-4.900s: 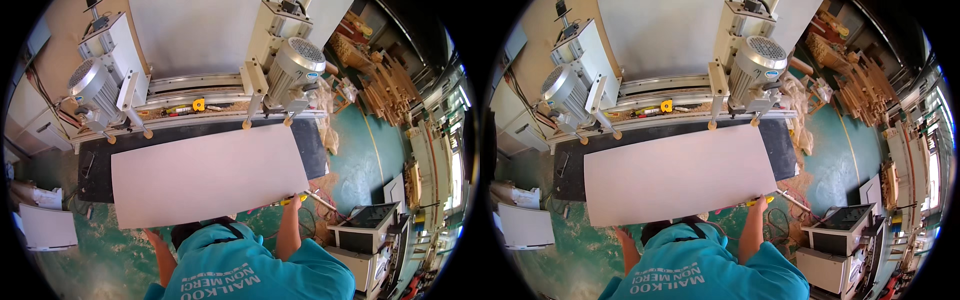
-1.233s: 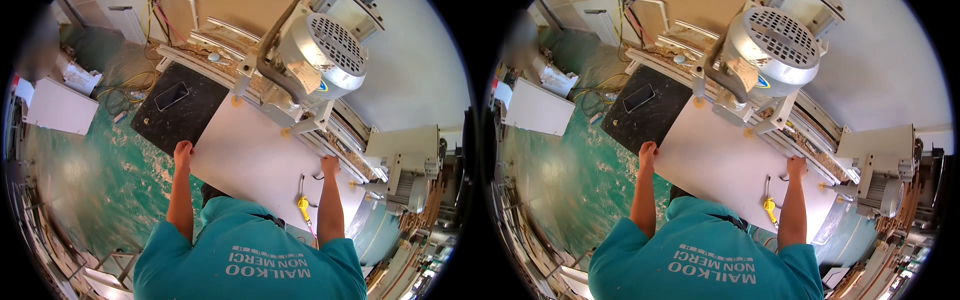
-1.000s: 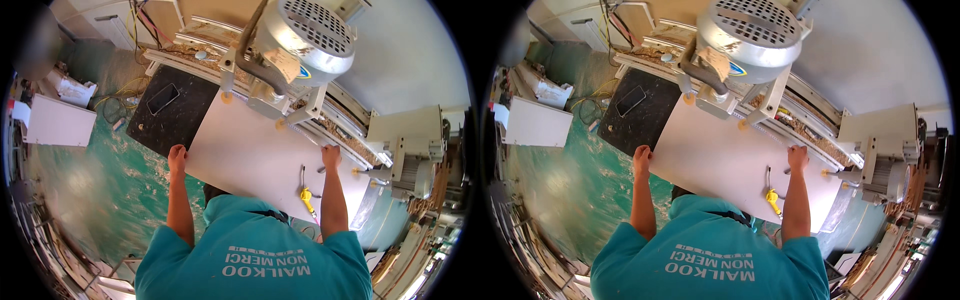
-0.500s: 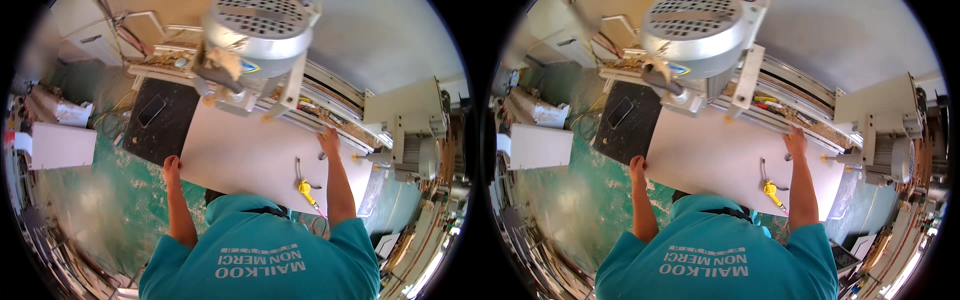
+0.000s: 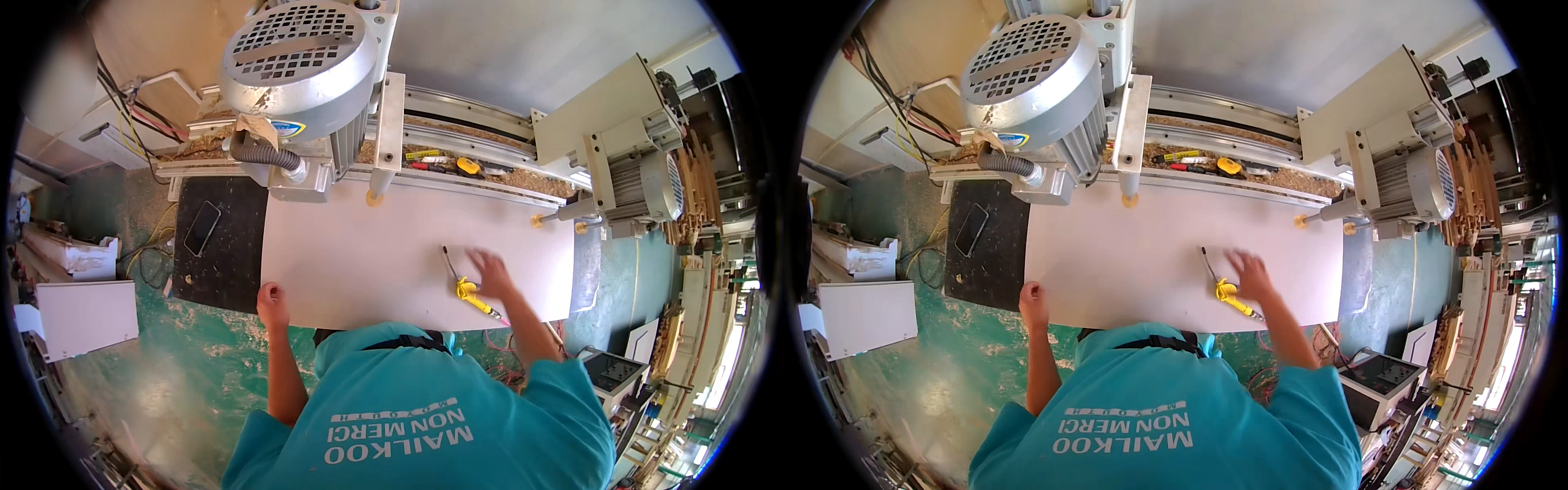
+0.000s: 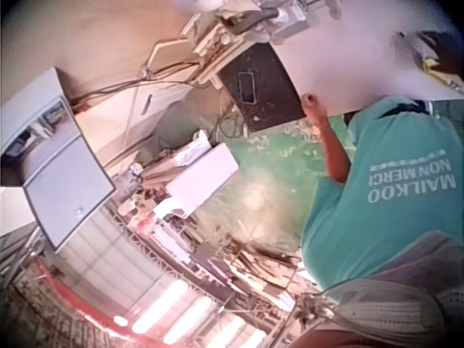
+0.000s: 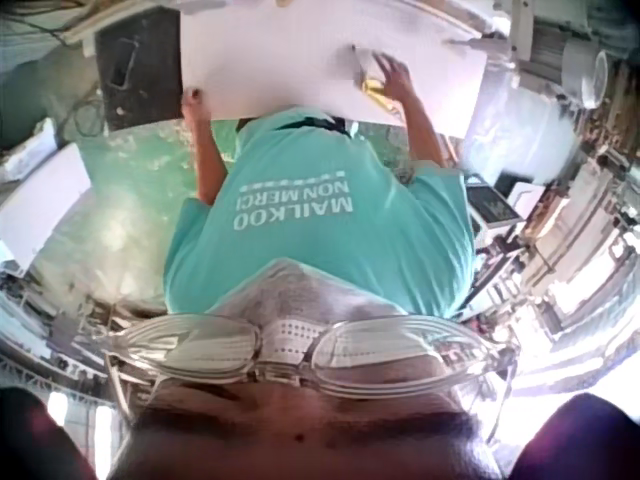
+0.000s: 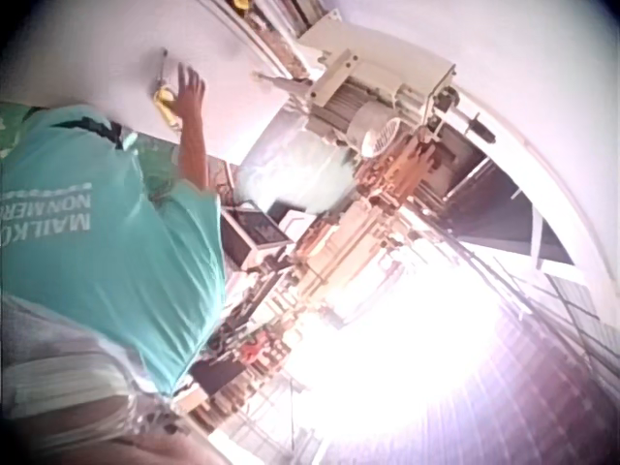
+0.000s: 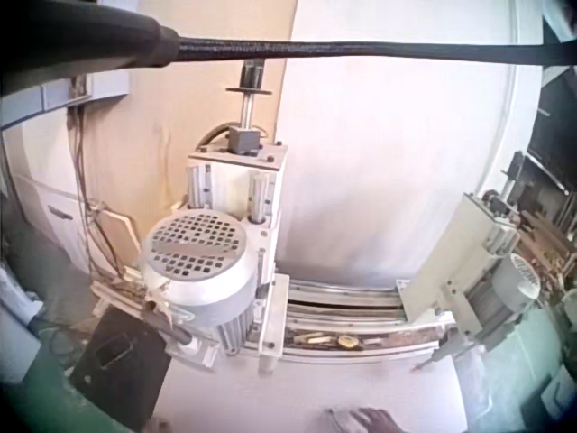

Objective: The person moves wooden boards on a machine, marks a board with a pencil, and stacks several processed boards onto a pile on a table.

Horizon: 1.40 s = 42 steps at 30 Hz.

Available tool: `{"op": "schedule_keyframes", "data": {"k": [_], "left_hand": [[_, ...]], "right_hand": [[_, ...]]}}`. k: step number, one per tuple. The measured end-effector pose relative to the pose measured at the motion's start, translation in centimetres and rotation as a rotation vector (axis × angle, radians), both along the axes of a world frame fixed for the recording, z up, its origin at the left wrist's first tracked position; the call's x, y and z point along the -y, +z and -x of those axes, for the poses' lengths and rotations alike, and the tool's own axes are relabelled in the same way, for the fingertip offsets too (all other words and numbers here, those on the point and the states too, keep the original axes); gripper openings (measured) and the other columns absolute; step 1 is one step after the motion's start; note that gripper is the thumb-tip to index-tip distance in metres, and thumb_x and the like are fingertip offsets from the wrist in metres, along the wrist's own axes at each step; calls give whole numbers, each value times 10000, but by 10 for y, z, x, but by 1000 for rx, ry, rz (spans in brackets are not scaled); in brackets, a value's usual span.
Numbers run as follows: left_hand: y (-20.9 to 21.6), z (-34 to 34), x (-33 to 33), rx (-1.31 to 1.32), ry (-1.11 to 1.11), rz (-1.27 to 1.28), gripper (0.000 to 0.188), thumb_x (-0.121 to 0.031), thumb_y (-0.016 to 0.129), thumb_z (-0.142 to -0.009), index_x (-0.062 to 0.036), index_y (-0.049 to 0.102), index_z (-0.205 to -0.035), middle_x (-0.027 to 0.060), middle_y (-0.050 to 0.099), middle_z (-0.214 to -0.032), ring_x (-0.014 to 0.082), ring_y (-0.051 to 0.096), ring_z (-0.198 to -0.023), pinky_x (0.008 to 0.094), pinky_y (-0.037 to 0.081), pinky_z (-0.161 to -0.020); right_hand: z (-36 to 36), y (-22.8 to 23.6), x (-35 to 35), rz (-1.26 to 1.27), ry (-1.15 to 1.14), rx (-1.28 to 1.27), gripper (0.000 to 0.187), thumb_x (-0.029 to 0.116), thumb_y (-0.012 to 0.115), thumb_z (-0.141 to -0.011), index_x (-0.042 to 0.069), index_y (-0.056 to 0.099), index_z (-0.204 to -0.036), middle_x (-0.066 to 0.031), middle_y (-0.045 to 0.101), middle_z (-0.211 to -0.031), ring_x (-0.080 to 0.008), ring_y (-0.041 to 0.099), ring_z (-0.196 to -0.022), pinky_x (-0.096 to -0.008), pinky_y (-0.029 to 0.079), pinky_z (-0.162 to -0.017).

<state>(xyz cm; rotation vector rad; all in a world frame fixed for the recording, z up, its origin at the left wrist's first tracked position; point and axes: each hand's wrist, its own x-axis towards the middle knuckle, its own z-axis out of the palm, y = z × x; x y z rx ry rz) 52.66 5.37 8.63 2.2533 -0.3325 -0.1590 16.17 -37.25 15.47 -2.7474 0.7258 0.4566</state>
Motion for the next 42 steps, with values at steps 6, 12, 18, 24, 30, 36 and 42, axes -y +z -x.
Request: {"op": "schedule_keyframes", "data": {"k": [6,12,18,24,30,36,42], "left_hand": [[-7,35,13,310,-293,-197,330,-90,664,-735,-99,614,-1061,106,579,-1241,356,507,-1190,499,400,-964],[-8,17,37,333,-560,-281,361,-130,651,-770,-93,603,-1125,103,515,-1358,347,480,-1255,503,390,-1004],[1,10,58,382,-512,-109,336,-139,695,-767,-91,620,-1091,147,564,-1296,366,545,-1175,484,448,-948],[15,88,60,408,-576,-164,361,-166,709,-773,-106,614,-1116,129,535,-1328,355,498,-1232,496,417,-991],[37,165,48,329,-936,-595,776,-263,799,-738,-227,434,-1421,127,280,-1552,359,260,-1440,618,322,-1083],[57,163,109,218,-923,-1188,1202,-54,742,-671,-384,9,-1565,114,-94,-1644,421,-33,-1501,744,203,-1085],[60,168,111,172,-909,-1282,1249,-35,709,-671,-395,-97,-1555,108,-180,-1635,422,-99,-1497,734,193,-1095]], "right_hand": [[154,-21,-80,205,-694,-180,603,235,672,-737,150,554,-1322,-114,612,-1209,-327,587,-1140,-473,438,-962],[378,16,-113,106,-1850,181,503,478,656,-859,55,666,-1129,-145,708,-839,-289,697,-706,-437,567,-655],[300,93,-193,-1187,-1346,97,425,399,648,-917,23,662,-1114,-97,689,-841,-206,676,-656,-309,527,-640],[277,95,-262,-1384,-912,168,388,330,662,-926,37,649,-1181,-70,714,-984,-180,679,-737,-322,513,-726],[406,71,-258,-722,-1682,645,381,421,535,-979,66,654,-1044,-24,615,-674,-111,574,-568,-259,388,-490],[568,82,-268,-338,-1645,1903,459,476,543,-981,84,556,-1220,-122,666,-1026,-217,623,-950,-303,483,-727],[569,111,-277,-355,-1230,2209,534,443,501,-1002,57,453,-1368,-165,590,-1249,-341,479,-1318,-349,455,-796]]}}
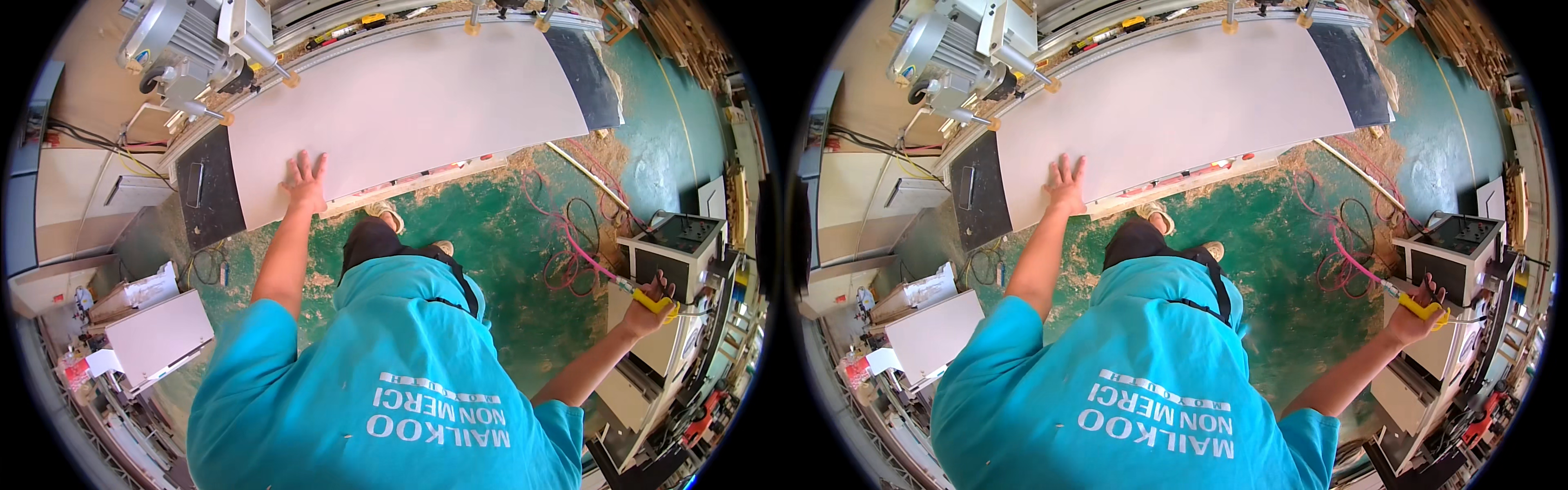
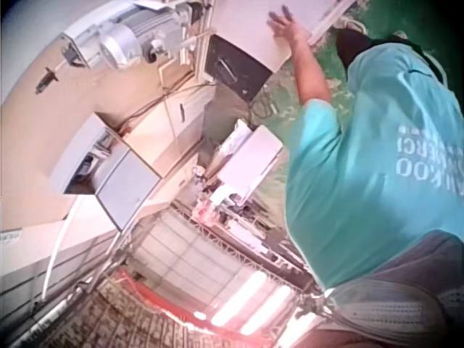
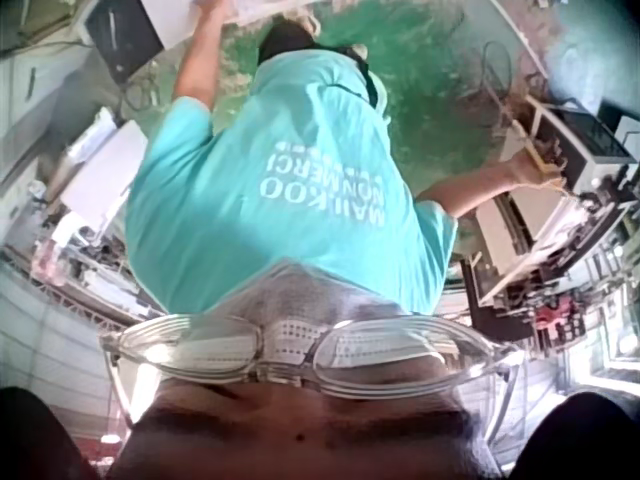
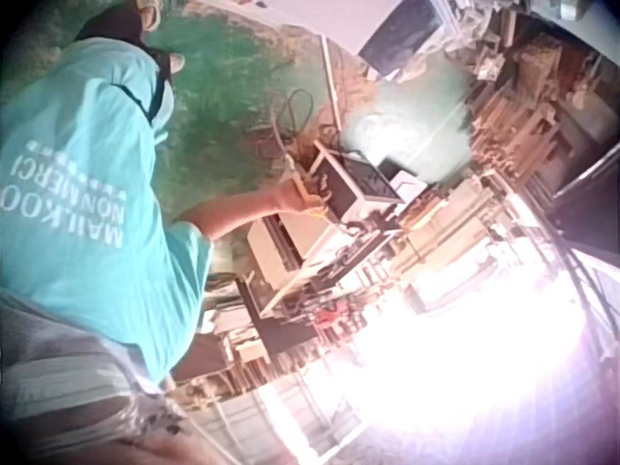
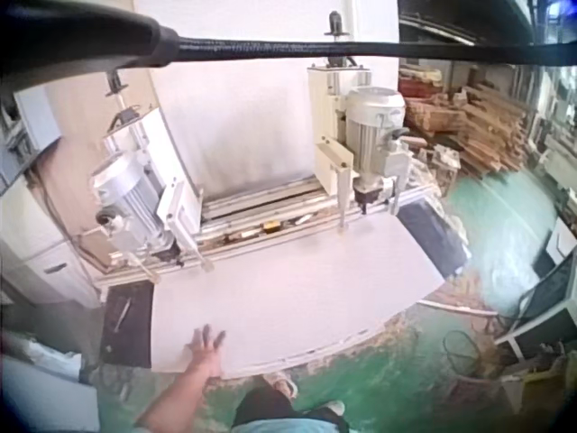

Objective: The person moves wooden boards on a machine, marks a board with a pencil, and stacks several processed boards onto a pile on a table.

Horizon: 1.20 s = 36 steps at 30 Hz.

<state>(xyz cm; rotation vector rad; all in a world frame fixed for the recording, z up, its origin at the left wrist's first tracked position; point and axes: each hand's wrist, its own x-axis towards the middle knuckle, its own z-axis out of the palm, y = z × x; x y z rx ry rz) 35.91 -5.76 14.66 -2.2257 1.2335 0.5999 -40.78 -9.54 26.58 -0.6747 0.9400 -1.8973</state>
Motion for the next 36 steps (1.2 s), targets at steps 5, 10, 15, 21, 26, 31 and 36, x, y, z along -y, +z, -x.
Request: {"op": "schedule_keyframes", "data": {"k": [5,10,15,21,26,31,36], "left_hand": [[-2,-4,1,-4,2,8,1235,-51,707,-680,-392,-95,-1556,106,-183,-1635,420,-102,-1497,739,197,-1089],[-7,-10,-9,-41,-21,135,1157,-137,728,-705,-362,-5,-1571,123,-107,-1644,418,-50,-1501,744,196,-1086],[-17,40,6,-243,-186,364,979,-301,793,-733,-273,250,-1547,114,108,-1638,347,125,-1502,721,152,-1116],[2,104,85,-215,-400,351,1089,-340,814,-691,-349,160,-1563,88,-18,-1653,397,-26,-1506,828,97,-1037],[29,106,113,-240,-409,108,1293,-312,872,-596,-396,19,-1564,62,-127,-1648,408,-109,-1495,860,107,-1004],[19,106,115,-239,-415,125,1196,-365,848,-648,-395,80,-1564,55,-148,-1645,396,-108,-1498,863,107,-997],[51,71,210,-556,-271,78,870,-473,750,-761,-202,360,-1490,108,122,-1624,340,85,-1500,734,191,-1078]], "right_hand": [[-24,-5,-3,-115,-59,-136,566,482,488,-1004,54,450,-1373,-163,620,-1185,-289,571,-1185,-281,460,-757],[-63,-14,-16,-211,-6,-181,528,476,511,-1001,68,496,-1336,-121,641,-1089,-109,576,-771,-199,435,-639],[-127,-23,-7,-411,165,-510,361,327,592,-972,74,604,-1228,-44,668,-979,-91,578,-741,-199,427,-605],[-172,14,22,-945,-235,-1614,360,390,642,-902,62,613,-1048,-196,697,-889,-393,669,-770,-471,507,-654],[-206,73,12,-892,275,-1555,345,340,685,-881,68,632,-1088,-147,711,-889,-346,684,-812,-444,529,-689],[-293,82,-36,-767,1181,-818,376,190,757,-863,32,617,-1174,-56,704,-905,-114,647,-749,-287,534,-689],[-314,66,-52,-643,1279,-871,445,252,760,-859,-4,595,-1183,-58,694,-873,-140,655,-772,-287,519,-712]]}}
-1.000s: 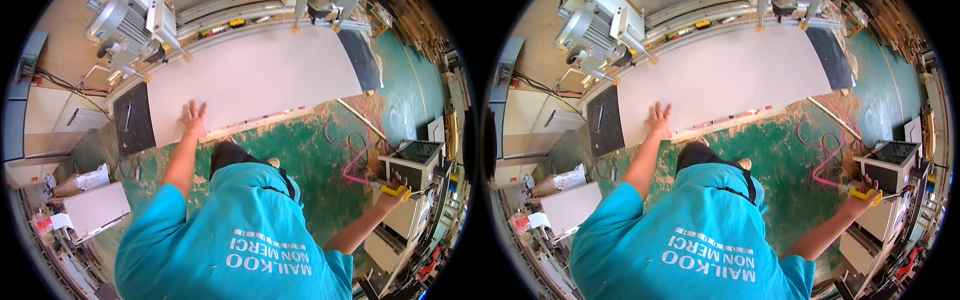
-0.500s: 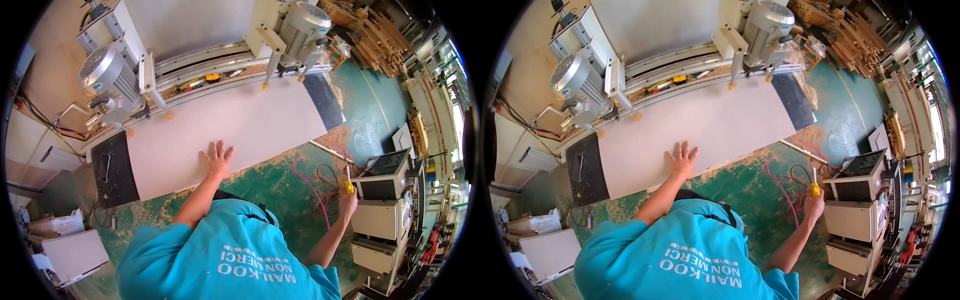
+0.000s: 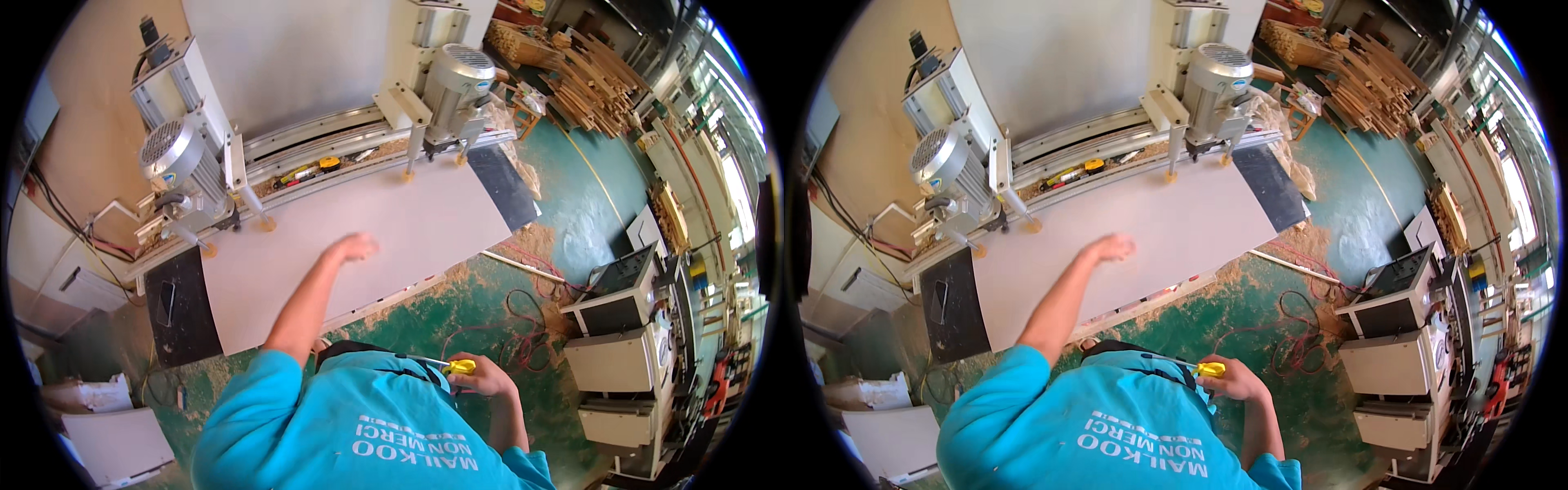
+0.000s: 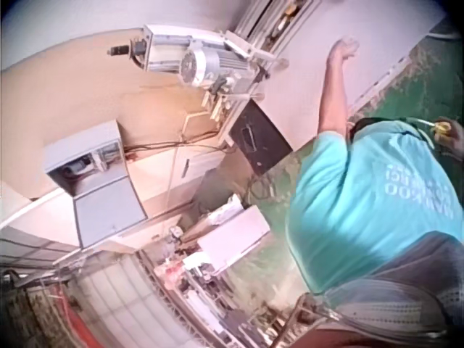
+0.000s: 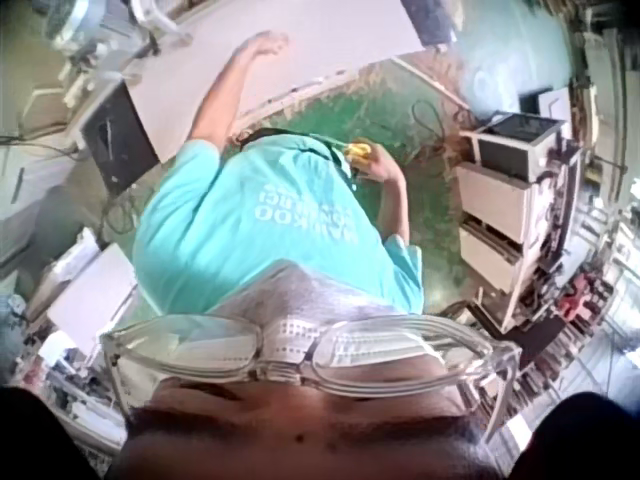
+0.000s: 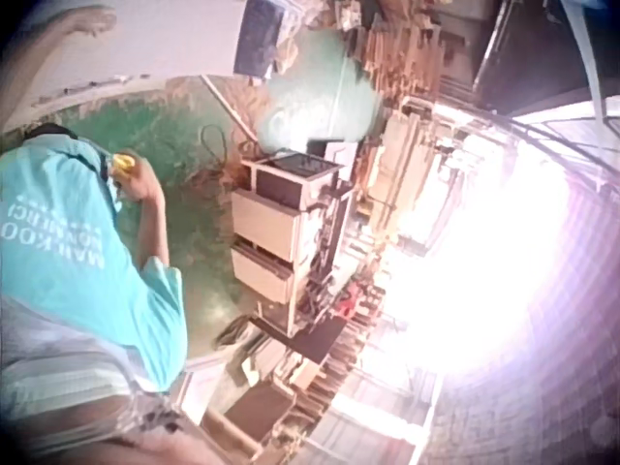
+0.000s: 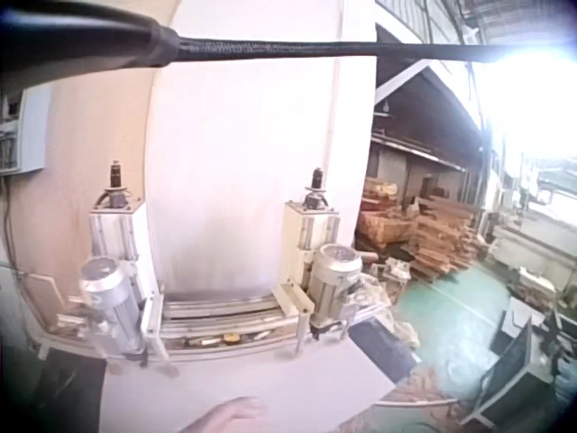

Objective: The person moves wooden boards on a machine, marks a board with a pencil, and stacks several processed boards onto a pile on a table.

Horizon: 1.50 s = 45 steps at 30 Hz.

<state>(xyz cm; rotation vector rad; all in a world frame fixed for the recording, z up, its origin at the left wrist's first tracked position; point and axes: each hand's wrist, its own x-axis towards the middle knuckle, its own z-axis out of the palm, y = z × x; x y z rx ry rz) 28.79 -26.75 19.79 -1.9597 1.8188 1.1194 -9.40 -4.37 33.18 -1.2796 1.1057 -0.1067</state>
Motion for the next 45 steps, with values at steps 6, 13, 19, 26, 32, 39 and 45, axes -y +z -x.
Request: {"op": "schedule_keyframes", "data": {"k": [6,13,19,26,32,39,45], "left_hand": [[198,45,44,187,-84,1296,766,-492,680,-830,-234,401,-1495,76,208,-1620,303,118,-1509,589,56,-1193],[186,107,56,164,-221,1217,774,-496,669,-834,-246,376,-1506,70,138,-1642,298,50,-1519,587,11,-1195],[122,138,17,147,-314,988,807,-451,701,-811,-249,363,-1515,89,136,-1640,309,45,-1520,589,0,-1193],[130,153,17,77,-343,1088,771,-416,693,-816,-211,395,-1496,100,207,-1621,318,100,-1512,586,42,-1195],[103,140,20,-167,-318,948,692,-409,662,-834,-170,454,-1450,120,411,-1519,290,340,-1427,497,232,-1175],[-60,41,-157,-222,45,847,445,-296,691,-817,-59,634,-1189,135,650,-1176,311,593,-1134,433,476,-959],[-79,-70,-352,197,636,725,460,-240,752,-772,-68,630,-1180,191,556,-1305,369,524,-1207,476,432,-1013]], "right_hand": [[37,23,-17,200,-291,10,350,157,740,-861,-5,613,-1144,-68,704,-872,-131,662,-757,-289,529,-695],[93,31,-73,403,-715,-62,263,74,706,-848,-26,607,-1070,-58,667,-782,-126,644,-691,-274,518,-637],[91,28,-124,281,-936,-73,252,63,706,-837,-41,609,-1045,-51,641,-764,-120,632,-661,-274,509,-610],[84,7,-138,326,-1010,-166,227,60,699,-858,-25,593,-1039,-19,619,-756,-91,596,-624,-260,487,-561],[64,23,-95,465,-654,-390,350,239,744,-833,45,619,-1096,-113,699,-834,-249,681,-694,-344,524,-627],[95,-36,-38,568,-423,-915,481,476,709,-819,133,569,-1124,-191,706,-870,-416,677,-829,-512,527,-696],[210,-60,21,687,-877,-1067,463,472,655,-877,132,550,-1173,-214,697,-949,-451,652,-881,-514,502,-719]]}}
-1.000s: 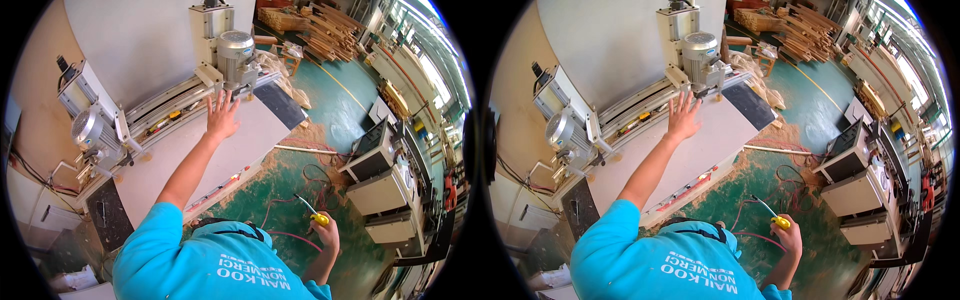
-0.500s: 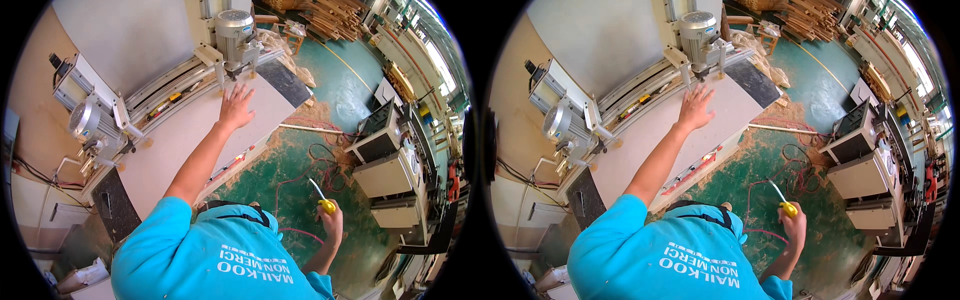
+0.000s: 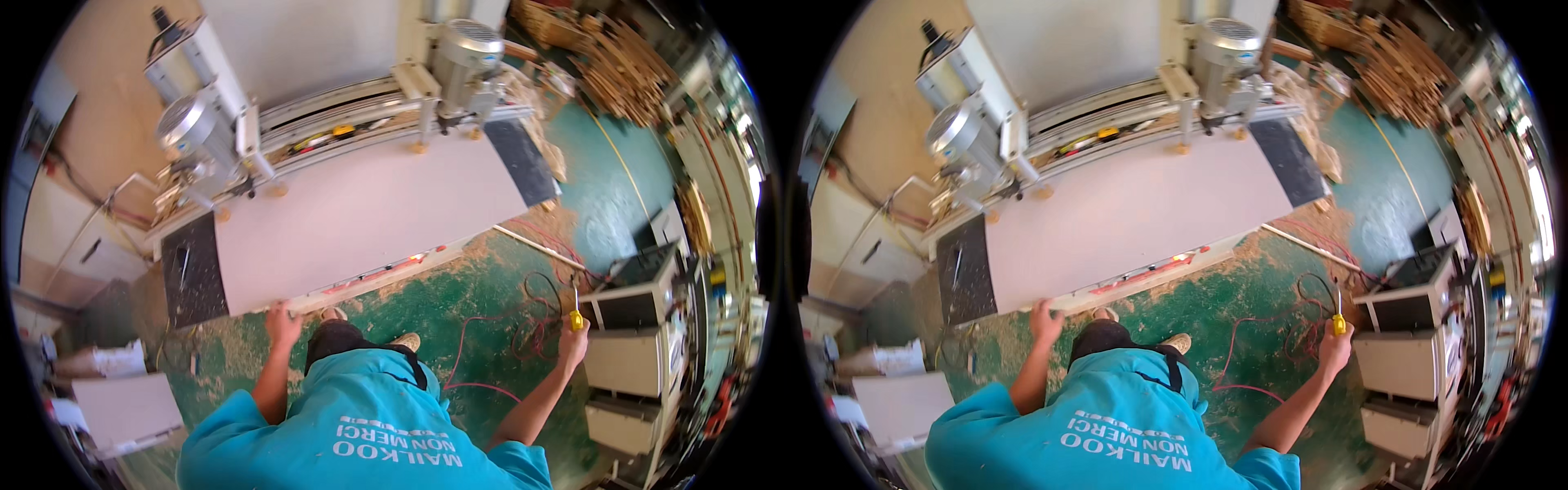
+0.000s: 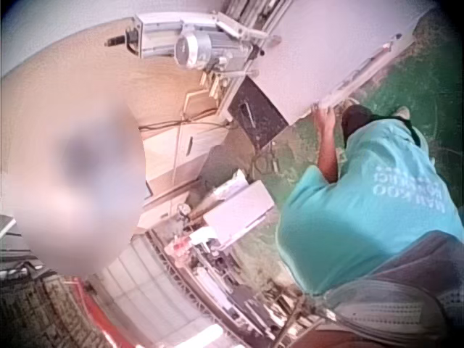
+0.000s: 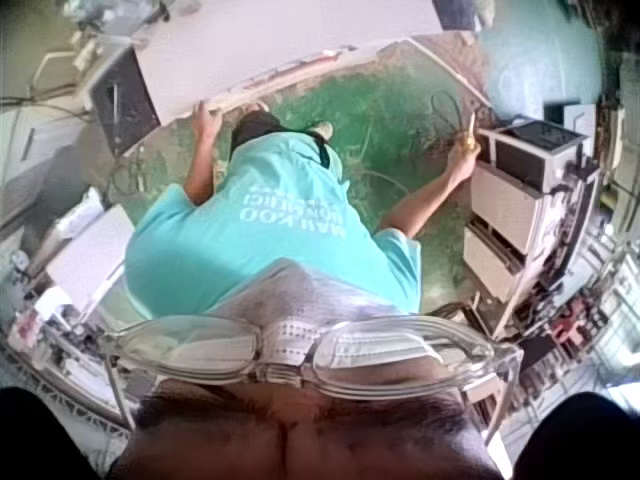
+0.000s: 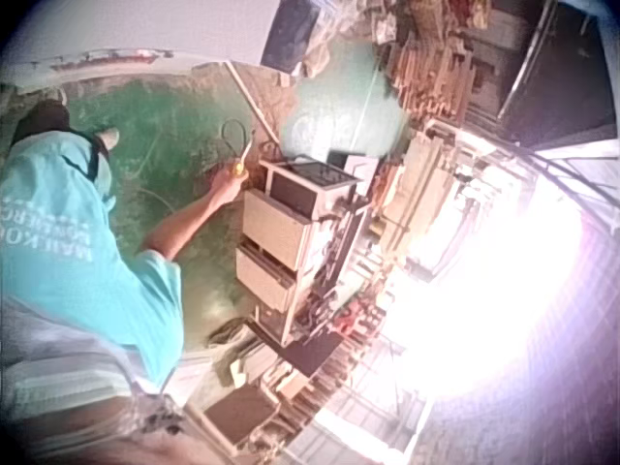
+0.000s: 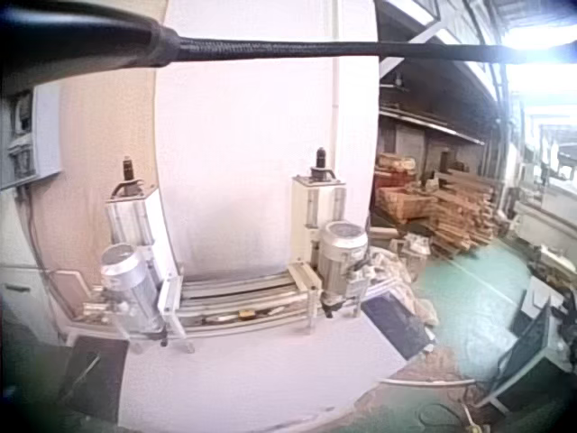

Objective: The person moves wooden boards on a machine, marks a board with a pencil, and stacks several processed boards onto a pile on a table.

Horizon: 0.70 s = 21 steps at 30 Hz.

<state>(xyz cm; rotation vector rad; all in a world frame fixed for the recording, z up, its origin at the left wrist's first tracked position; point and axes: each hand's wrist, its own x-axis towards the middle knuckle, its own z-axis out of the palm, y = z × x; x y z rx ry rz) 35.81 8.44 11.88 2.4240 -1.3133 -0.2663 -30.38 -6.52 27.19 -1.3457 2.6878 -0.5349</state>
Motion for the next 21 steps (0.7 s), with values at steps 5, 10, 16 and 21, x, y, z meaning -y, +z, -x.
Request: {"op": "schedule_keyframes", "data": {"k": [5,10,16,21], "left_hand": [[-9,-80,-71,-339,620,151,571,-290,748,-800,-24,570,-1274,216,523,-1327,385,475,-1253,459,393,-1057],[-22,-129,-56,-368,882,153,637,-337,704,-810,-27,525,-1337,221,463,-1368,387,471,-1265,462,406,-1051],[-44,-151,-33,-414,949,117,680,-410,660,-815,-44,503,-1366,222,408,-1409,401,522,-1210,476,462,-993],[-36,-164,-25,-705,1212,383,697,-439,684,-807,-35,514,-1349,204,426,-1358,384,551,-1161,484,476,-956]], "right_hand": [[-68,-46,50,-211,329,357,418,363,682,-882,25,592,-1112,-168,695,-870,-359,671,-793,-415,516,-700],[-231,-68,12,-395,904,325,486,410,665,-875,41,567,-1176,-235,696,-943,-427,665,-927,-481,528,-750],[-331,-47,-35,-709,1038,586,457,386,707,-853,54,599,-1149,-123,690,-795,-249,671,-672,-393,529,-607],[-346,8,-45,-713,897,653,364,298,717,-864,28,602,-1080,-66,653,-741,-145,614,-597,-325,487,-536]]}}
